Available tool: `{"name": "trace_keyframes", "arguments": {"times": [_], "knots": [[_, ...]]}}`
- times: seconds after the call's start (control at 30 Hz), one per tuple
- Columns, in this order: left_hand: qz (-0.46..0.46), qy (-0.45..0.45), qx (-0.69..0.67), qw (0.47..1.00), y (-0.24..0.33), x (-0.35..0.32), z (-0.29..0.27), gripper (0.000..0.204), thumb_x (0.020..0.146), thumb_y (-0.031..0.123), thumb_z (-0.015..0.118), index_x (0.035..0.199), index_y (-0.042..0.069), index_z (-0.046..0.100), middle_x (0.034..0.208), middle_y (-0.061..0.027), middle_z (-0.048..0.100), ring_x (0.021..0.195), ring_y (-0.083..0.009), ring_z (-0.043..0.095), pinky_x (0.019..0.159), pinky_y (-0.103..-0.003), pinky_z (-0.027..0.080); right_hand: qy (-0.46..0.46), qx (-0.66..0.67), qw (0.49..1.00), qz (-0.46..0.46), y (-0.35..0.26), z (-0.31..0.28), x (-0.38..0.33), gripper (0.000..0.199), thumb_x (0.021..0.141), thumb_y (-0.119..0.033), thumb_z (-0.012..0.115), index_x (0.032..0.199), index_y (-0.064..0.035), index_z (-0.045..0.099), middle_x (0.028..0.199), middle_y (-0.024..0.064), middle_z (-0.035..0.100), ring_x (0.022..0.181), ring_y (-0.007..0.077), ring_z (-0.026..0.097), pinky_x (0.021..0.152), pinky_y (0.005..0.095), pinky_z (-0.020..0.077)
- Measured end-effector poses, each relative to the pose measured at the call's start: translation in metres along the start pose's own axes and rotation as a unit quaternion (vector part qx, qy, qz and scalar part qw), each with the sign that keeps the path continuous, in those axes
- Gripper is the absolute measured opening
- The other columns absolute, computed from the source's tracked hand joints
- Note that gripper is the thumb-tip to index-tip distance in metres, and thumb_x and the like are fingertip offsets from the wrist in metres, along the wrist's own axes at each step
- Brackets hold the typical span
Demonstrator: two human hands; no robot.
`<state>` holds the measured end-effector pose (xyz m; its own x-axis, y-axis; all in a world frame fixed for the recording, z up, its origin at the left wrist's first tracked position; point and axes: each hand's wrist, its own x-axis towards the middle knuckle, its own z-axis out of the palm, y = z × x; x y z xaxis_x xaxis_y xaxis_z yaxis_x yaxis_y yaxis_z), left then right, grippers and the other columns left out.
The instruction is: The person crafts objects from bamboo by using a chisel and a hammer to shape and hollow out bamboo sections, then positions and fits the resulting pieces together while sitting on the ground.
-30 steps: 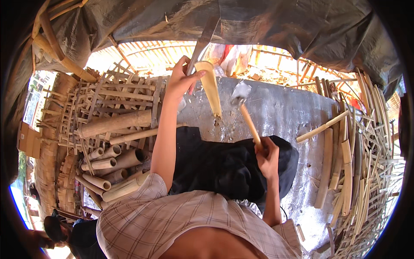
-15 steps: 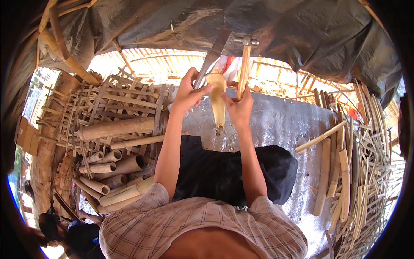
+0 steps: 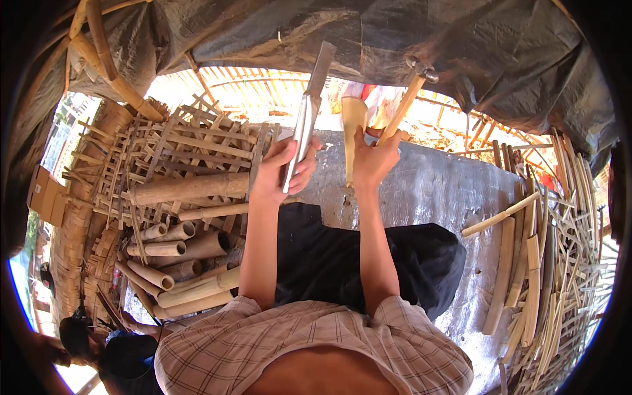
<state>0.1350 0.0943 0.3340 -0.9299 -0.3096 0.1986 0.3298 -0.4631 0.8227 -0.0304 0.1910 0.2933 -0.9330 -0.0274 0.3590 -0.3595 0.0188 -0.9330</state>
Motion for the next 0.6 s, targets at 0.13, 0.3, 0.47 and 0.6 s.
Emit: {"name": "trace_keyframes", "arguments": {"times": [0.13,0.3,0.47,0.6], "knots": [[-0.075,-0.061,-0.129,0.987,0.001,-0.014,-0.002,0.053,0.109,0.049,0.046,0.109,-0.004,0.052,0.062,0.0020,0.038,0.038,-0.0030,0.033,0.030,-0.019,0.028,-0.033,-0.023,0.999,0.005,0.000,0.004,-0.004,0.041,0.078,-0.010,0.087,0.101,0.0008,0.055,0.082,0.0115,0.075,0.055,0.0206,0.061,0.055,0.0378,0.0480],[-0.110,-0.033,-0.056,0.992,0.007,-0.016,0.008,0.044,0.109,0.045,0.054,0.098,0.003,0.050,0.061,0.0043,0.037,0.036,-0.0015,0.029,0.028,-0.018,0.024,-0.042,0.011,0.999,-0.001,0.008,0.015,-0.009,0.041,0.078,-0.010,0.087,0.098,0.0011,0.053,0.083,0.0130,0.076,0.057,0.0204,0.061,0.057,0.0375,0.0489],[-0.135,0.092,0.078,0.983,0.022,-0.018,0.022,0.037,0.107,0.040,0.059,0.096,0.005,0.052,0.062,0.0043,0.039,0.037,-0.0022,0.029,0.031,-0.020,0.022,-0.057,-0.015,0.998,0.010,0.016,0.021,-0.007,0.042,0.077,-0.011,0.087,0.099,0.0005,0.053,0.088,0.0146,0.077,0.064,0.0267,0.065,0.060,0.0420,0.0506],[-0.119,0.154,0.144,0.970,0.035,-0.021,0.044,0.038,0.109,0.040,0.056,0.094,0.006,0.051,0.061,0.0043,0.038,0.037,-0.0021,0.028,0.030,-0.021,0.021,-0.089,-0.017,0.995,0.045,0.012,0.022,-0.009,0.047,0.076,-0.016,0.090,0.103,-0.0023,0.054,0.093,0.0149,0.078,0.083,0.0416,0.073,0.071,0.0509,0.0549]]}}
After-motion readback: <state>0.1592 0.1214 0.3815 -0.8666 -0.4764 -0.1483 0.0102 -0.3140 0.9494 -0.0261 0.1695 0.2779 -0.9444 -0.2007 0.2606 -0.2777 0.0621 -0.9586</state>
